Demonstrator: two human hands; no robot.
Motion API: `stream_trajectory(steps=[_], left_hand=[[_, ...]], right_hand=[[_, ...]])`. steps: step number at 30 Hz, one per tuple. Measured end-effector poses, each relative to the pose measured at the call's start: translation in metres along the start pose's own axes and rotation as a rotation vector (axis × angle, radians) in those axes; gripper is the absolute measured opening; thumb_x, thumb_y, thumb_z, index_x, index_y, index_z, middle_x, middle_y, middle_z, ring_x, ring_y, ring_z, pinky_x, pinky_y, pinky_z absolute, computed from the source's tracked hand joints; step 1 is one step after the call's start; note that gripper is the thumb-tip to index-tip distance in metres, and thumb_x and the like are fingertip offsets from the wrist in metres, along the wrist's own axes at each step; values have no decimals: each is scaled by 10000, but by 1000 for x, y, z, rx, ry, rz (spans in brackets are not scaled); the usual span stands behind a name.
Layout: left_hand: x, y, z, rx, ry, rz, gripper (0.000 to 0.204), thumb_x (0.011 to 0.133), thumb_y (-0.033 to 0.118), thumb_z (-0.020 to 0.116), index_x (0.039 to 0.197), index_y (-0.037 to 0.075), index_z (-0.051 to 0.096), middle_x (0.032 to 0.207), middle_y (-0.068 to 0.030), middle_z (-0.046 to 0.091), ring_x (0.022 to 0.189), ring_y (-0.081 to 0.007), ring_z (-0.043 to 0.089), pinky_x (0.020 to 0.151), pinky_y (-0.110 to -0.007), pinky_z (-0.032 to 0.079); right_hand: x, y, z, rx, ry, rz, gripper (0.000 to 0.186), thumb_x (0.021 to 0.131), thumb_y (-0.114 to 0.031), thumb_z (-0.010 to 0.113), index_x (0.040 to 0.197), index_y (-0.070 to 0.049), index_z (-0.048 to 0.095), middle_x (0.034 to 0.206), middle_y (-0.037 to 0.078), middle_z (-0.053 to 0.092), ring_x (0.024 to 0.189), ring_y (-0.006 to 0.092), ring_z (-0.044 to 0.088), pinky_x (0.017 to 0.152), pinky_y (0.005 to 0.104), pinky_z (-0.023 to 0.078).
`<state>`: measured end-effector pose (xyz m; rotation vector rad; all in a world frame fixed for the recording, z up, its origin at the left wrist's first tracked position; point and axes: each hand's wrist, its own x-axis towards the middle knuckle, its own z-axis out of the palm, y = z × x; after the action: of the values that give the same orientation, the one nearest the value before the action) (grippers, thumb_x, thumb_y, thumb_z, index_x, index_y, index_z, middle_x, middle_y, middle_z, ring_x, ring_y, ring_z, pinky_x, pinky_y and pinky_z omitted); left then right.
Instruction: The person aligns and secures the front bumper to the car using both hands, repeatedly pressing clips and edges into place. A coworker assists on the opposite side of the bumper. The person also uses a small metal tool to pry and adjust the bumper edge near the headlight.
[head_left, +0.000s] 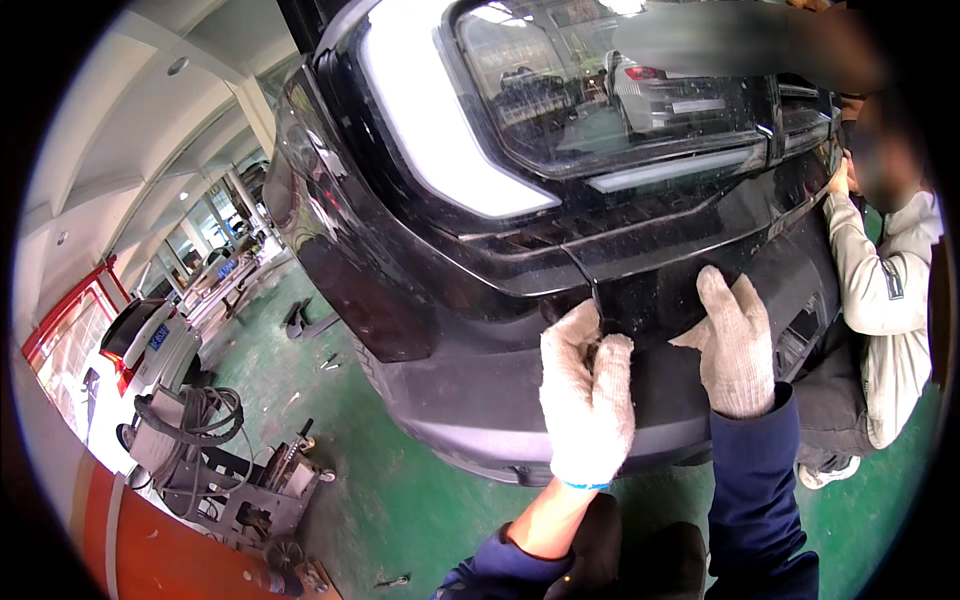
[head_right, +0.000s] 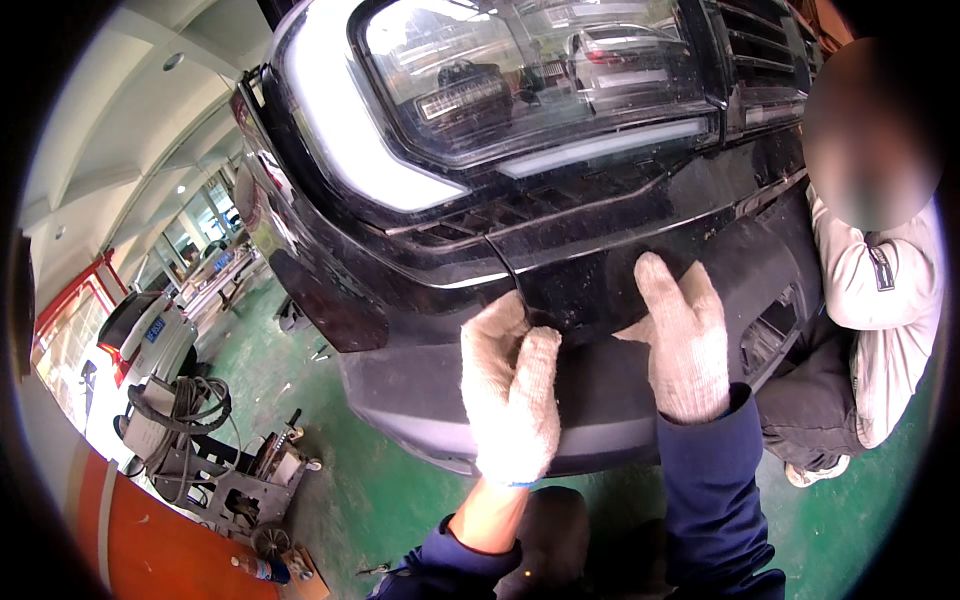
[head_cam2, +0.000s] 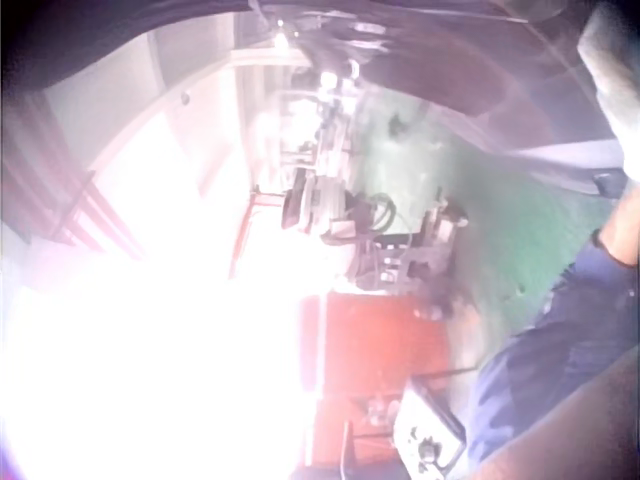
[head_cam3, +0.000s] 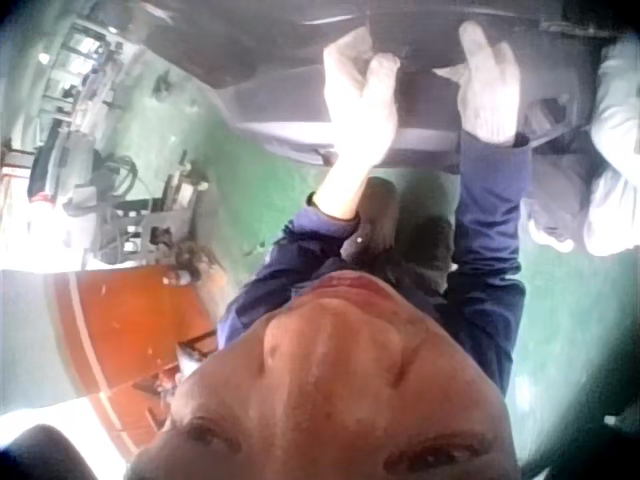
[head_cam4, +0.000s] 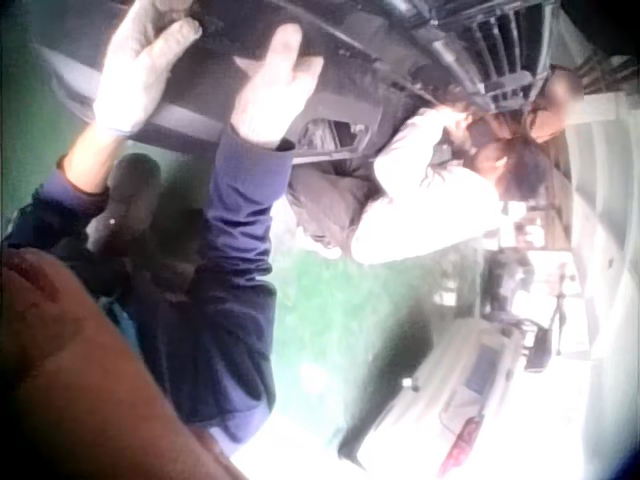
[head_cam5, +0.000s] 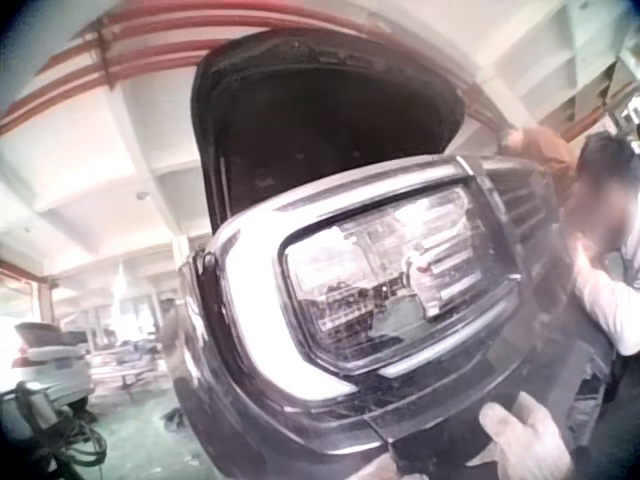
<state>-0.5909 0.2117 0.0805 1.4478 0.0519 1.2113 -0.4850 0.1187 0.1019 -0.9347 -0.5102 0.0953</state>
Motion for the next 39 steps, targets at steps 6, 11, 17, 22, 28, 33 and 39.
stream_trajectory(steps=[6,11,17,22,28,33,39], left_hand=[[-1,6,1,28,15,15,374,975,18,620,1323,-46,499,1169,-109,601,1014,-128,560,927,-274,463],[-4,1,3,-6,42,17,387,960,9,645,1322,-28,512,1166,-73,589,1041,-123,558,957,-277,459],[-1,1,8,-43,83,33,406,946,43,680,1314,-30,524,1108,-47,575,958,-95,535,892,-251,463],[1,3,14,-26,99,58,368,940,13,665,1287,-5,542,1092,-46,582,970,-114,568,897,-258,490],[0,2,13,19,138,71,366,945,4,641,1290,-30,526,981,-26,557,860,-80,559,797,-219,531],[3,-4,4,39,120,87,403,951,-3,624,1330,-44,493,995,-52,593,891,-102,608,841,-324,615],[4,1,13,84,123,82,381,960,19,621,1316,-37,496,995,-49,586,920,-113,608,846,-332,612]], right_hand=[[-2,-5,3,54,-40,24,321,998,-243,634,1207,-2,591,1067,77,681,881,134,668,635,262,560],[-2,-7,-6,-40,-41,57,311,980,-251,662,1178,-16,614,1064,75,677,878,131,635,668,263,534],[-1,-2,-8,-35,-20,34,281,958,-218,714,1116,-7,618,970,52,679,807,96,620,668,257,544],[2,2,-14,-270,36,-54,363,917,-283,763,1038,27,619,900,176,707,785,239,688,711,366,566],[3,7,-15,-181,7,-108,421,894,-300,766,1096,27,595,1018,268,711,987,409,711,864,443,574],[-2,-9,-16,-291,-10,-31,400,909,-229,753,1175,22,590,1043,205,704,924,241,689,831,368,550],[0,-5,-18,-220,-52,-122,497,903,-232,763,1252,39,535,1068,232,711,994,282,727,888,383,571]])
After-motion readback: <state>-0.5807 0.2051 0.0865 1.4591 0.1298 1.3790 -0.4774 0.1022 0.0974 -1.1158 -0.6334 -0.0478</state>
